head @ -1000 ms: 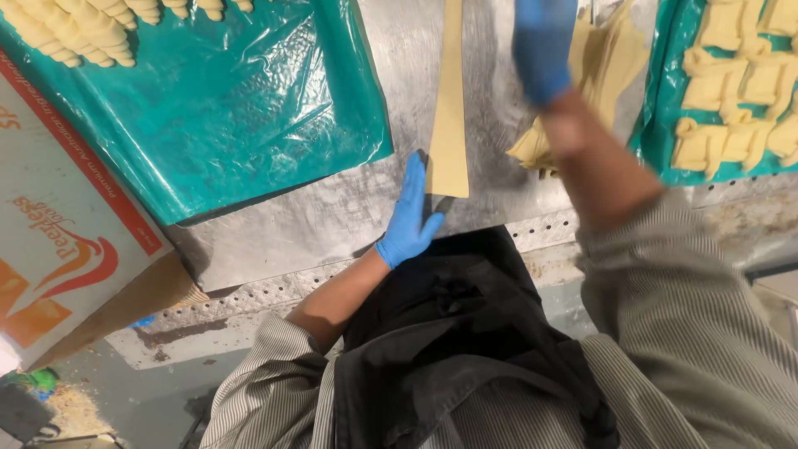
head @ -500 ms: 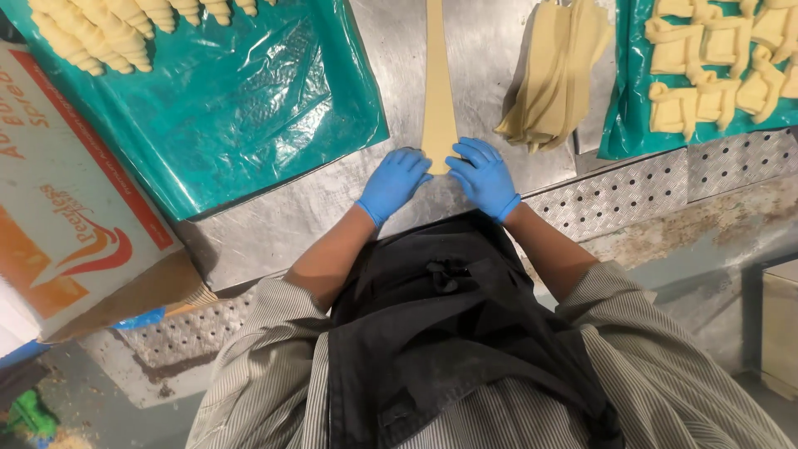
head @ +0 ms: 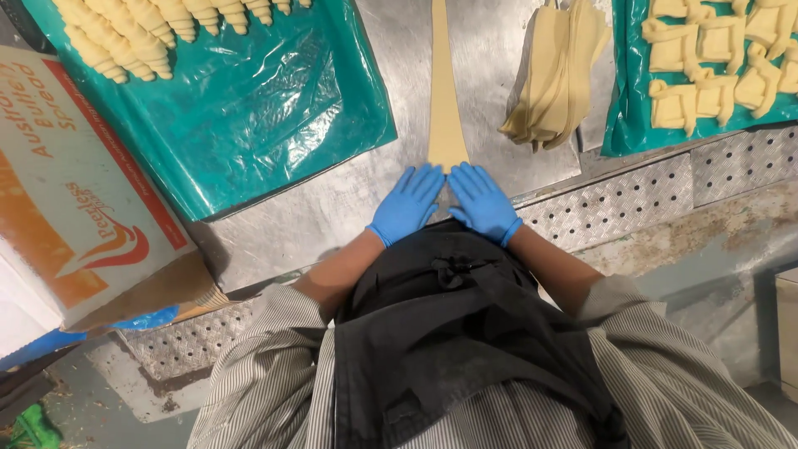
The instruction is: The recorder is rolling triangular pieces of dough into croissants and arranging them on a plastic-lined tray.
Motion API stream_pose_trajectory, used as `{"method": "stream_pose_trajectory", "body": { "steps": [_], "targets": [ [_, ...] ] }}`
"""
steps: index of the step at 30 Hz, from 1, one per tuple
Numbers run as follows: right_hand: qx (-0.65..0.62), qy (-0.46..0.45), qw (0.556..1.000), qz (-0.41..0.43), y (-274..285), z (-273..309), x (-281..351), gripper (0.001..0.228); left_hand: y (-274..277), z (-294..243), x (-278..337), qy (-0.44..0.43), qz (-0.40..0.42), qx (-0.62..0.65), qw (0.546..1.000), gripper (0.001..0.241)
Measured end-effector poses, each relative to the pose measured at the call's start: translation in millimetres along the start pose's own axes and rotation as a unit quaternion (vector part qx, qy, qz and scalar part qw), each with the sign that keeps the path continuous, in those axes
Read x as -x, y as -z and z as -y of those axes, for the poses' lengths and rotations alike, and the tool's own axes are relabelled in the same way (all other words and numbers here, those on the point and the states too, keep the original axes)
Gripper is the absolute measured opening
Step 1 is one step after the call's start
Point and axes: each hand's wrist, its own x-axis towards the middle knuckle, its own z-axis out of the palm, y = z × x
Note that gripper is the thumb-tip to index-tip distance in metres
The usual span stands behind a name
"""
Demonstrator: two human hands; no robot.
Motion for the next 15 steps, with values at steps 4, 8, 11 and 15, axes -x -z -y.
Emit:
{"method": "stream_pose_trajectory", "body": {
  "steps": [4, 8, 11, 15],
  "targets": [
    [0.035, -0.015, 0.994, 0.106, -8, -4, -12, 0.074, -2, 6, -9, -0.017, 0.112, -0.034, 0.993, 0.065],
    [0.032, -0.05, 0.993, 0.102, 3, -2, -26, 0.072, 4, 4, -22, 0.029, 0.101, -0.017, 0.994, 0.068],
    [0.041, -0.038, 0.994, 0.094, 6, -1, -6, 0.07, 12, -5, -10, 0.014, 0.112, -0.047, 0.993, 0.063],
    [-0.007, -0.033, 0.994, 0.1, 0, -10, -9, 0.075, -1, 5, -10, -0.037, 0.126, -0.065, 0.989, 0.065]
  ]
}}
